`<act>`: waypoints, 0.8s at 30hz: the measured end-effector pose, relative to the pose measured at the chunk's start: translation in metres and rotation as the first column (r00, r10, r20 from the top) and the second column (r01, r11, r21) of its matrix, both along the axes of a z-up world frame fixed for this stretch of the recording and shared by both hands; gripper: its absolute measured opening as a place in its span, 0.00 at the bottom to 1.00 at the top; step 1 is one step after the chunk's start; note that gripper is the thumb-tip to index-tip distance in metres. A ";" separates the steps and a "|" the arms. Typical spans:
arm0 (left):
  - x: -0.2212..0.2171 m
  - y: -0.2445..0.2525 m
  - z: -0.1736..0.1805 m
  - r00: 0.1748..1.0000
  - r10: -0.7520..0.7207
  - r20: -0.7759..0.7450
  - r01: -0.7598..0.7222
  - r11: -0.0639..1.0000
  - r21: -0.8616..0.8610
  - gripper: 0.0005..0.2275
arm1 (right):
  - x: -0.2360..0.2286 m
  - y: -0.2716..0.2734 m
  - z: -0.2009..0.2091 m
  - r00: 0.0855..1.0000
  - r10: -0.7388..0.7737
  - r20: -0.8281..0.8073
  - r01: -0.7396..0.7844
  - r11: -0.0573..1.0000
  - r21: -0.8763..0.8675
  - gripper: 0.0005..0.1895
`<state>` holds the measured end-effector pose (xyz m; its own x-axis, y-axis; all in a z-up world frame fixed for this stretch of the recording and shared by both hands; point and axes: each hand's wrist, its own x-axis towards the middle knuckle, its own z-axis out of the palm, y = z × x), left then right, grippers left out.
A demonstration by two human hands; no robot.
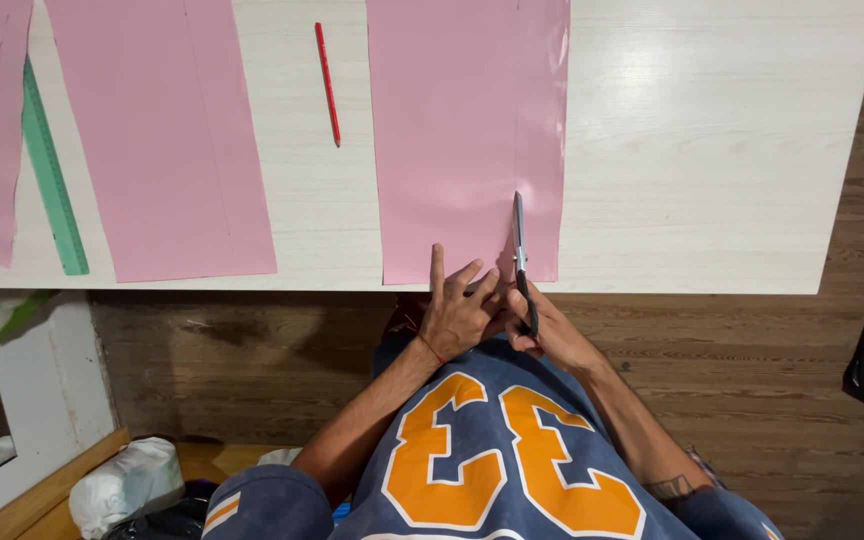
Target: Measuring, marking, and cutting pieces of pink leather-like material on a workshop table.
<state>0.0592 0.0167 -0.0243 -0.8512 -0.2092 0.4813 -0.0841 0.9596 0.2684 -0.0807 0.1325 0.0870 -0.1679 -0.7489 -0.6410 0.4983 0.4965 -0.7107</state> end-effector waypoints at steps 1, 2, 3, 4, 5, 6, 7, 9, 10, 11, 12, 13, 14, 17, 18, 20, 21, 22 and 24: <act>0.000 0.001 -0.001 1.000 0.002 -0.001 -0.002 1.000 -0.001 0.11 | -0.001 -0.001 -0.001 1.000 0.002 -0.001 -0.002 1.000 -0.001 0.26; 0.000 0.001 -0.003 1.000 0.006 0.000 -0.006 1.000 0.006 0.12 | -0.002 -0.002 -0.001 1.000 -0.008 0.004 0.008 1.000 -0.004 0.25; 0.001 0.002 -0.004 1.000 0.011 0.002 -0.011 1.000 0.012 0.13 | -0.002 -0.003 -0.003 1.000 -0.019 0.009 0.019 1.000 -0.007 0.24; 0.002 0.004 -0.010 1.000 0.012 0.003 -0.012 1.000 0.013 0.13 | -0.003 -0.002 -0.007 1.000 -0.018 0.010 0.018 1.000 -0.006 0.24; 0.002 0.005 -0.015 1.000 0.016 0.015 -0.016 1.000 0.009 0.14 | -0.004 -0.001 -0.011 1.000 -0.020 -0.002 0.020 1.000 0.004 0.24; 0.003 0.007 -0.021 0.999 0.019 0.028 -0.019 1.000 0.005 0.16 | -0.004 -0.001 -0.015 1.000 -0.023 -0.014 0.023 1.000 0.014 0.25; 0.002 0.005 -0.011 0.999 0.018 0.029 -0.019 1.000 0.007 0.16 | -0.005 -0.001 -0.016 1.000 -0.023 -0.013 0.023 1.000 0.015 0.25; -0.001 0.000 0.011 1.000 0.022 0.012 -0.022 1.000 0.013 0.16 | -0.009 -0.004 -0.018 0.999 -0.032 -0.001 0.032 0.999 -0.011 0.23; -0.001 0.001 0.008 1.000 0.023 0.012 -0.023 1.000 0.013 0.16 | -0.010 -0.003 -0.022 1.000 -0.031 -0.001 0.031 0.999 -0.011 0.23; -0.001 0.001 0.006 1.000 0.027 0.002 -0.027 0.999 0.018 0.16 | -0.010 -0.003 -0.026 0.999 -0.033 0.001 0.033 0.999 0.006 0.23; -0.002 0.001 0.004 0.999 0.033 -0.009 -0.033 0.999 0.021 0.17 | -0.012 -0.003 -0.030 0.999 -0.034 0.002 0.034 0.999 0.021 0.24; -0.002 0.001 0.003 0.999 0.034 -0.009 -0.034 0.999 0.018 0.17 | -0.013 -0.007 -0.026 0.999 -0.032 0.002 0.032 0.999 0.019 0.24; -0.002 0.001 0.004 0.999 0.036 -0.018 -0.036 0.999 0.009 0.18 | -0.013 -0.009 -0.022 1.000 -0.026 0.008 0.026 1.000 0.017 0.24; -0.001 0.002 0.001 0.999 0.034 -0.020 -0.034 0.999 -0.005 0.19 | -0.017 -0.013 -0.021 1.000 -0.024 0.012 0.024 1.000 0.011 0.23; -0.001 0.002 0.000 0.999 0.031 -0.013 -0.031 0.999 -0.008 0.19 | -0.018 -0.014 -0.022 1.000 -0.027 0.011 0.027 1.000 0.009 0.22; -0.002 0.002 -0.002 0.999 0.032 -0.025 -0.032 0.999 -0.009 0.20 | -0.020 -0.014 -0.033 0.998 -0.047 0.032 0.047 0.999 0.002 0.22; -0.003 0.002 -0.003 0.999 0.032 -0.038 -0.033 0.999 -0.010 0.21 | -0.021 -0.014 -0.039 0.996 -0.067 0.053 0.068 0.998 -0.004 0.21; -0.002 0.003 -0.005 0.999 0.033 -0.038 -0.033 0.999 -0.011 0.21 | -0.023 -0.017 -0.038 0.996 -0.067 0.053 0.067 0.998 -0.005 0.21; 0.001 0.004 -0.010 1.000 0.003 -0.028 -0.002 1.000 0.016 0.21 | -0.027 -0.022 -0.035 0.998 -0.041 0.043 0.041 0.999 -0.005 0.22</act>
<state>0.0606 0.0211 -0.0347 -0.8369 -0.2192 0.5016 -0.0788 0.9550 0.2859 -0.1074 0.1107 0.0523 -0.1710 -0.7461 -0.6436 0.5484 0.4706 -0.6912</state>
